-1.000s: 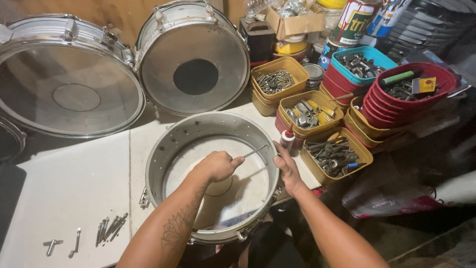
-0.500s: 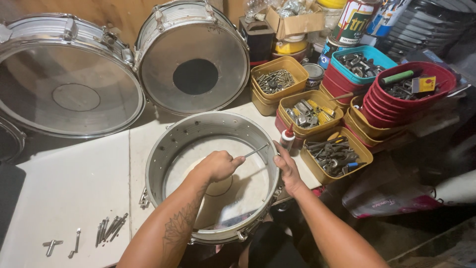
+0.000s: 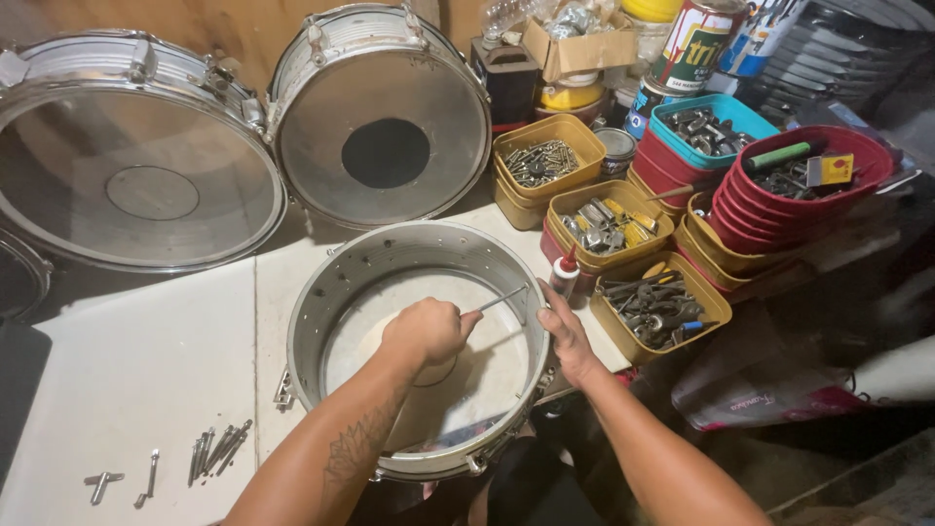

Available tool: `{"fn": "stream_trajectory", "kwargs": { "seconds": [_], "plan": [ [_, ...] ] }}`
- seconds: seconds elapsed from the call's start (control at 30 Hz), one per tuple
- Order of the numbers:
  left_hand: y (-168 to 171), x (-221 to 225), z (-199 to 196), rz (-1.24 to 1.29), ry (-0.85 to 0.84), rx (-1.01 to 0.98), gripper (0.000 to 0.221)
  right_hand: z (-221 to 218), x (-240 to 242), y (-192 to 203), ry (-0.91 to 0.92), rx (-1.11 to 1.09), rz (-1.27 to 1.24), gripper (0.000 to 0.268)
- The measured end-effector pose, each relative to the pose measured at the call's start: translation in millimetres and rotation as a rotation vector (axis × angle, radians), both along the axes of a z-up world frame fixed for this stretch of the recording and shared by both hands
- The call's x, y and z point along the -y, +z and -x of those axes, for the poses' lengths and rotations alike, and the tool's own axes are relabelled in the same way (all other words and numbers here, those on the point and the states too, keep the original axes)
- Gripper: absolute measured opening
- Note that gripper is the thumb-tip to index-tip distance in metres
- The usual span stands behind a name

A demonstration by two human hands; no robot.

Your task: Repairing a drum shell by applying sealant and tightening hardware with a screwdriver

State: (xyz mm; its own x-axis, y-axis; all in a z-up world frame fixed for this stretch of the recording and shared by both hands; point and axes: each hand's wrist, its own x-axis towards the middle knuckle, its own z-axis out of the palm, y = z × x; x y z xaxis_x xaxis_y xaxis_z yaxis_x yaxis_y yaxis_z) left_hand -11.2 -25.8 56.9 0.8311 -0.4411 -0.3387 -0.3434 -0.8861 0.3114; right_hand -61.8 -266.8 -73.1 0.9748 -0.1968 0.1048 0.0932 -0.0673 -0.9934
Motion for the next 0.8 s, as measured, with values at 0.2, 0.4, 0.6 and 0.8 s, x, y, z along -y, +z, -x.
{"fn": "stream_trajectory", "kwargs": {
  "seconds": [0.2, 0.4, 0.6, 0.8],
  "plan": [
    [-6, -1, 1, -0.033, -0.079, 0.11, 0.063, 1, -2, 3, 0.008, -0.02, -0.029, 0.079],
    [-44, 2, -25, -0.004, -0.035, 0.073, 0.086, -28, 3, -42, -0.012, -0.031, -0.294, 0.088],
    [47, -58, 22, 0.184, 0.244, 0.205, 0.067, -7, 16, -18, -0.067, 0.035, 0.154, 0.076],
    [-74, -292, 27, 0.265, 0.717, 0.39, 0.056, 40, 26, 30, -0.096, 0.562, 0.954, 0.073]
  ]
}}
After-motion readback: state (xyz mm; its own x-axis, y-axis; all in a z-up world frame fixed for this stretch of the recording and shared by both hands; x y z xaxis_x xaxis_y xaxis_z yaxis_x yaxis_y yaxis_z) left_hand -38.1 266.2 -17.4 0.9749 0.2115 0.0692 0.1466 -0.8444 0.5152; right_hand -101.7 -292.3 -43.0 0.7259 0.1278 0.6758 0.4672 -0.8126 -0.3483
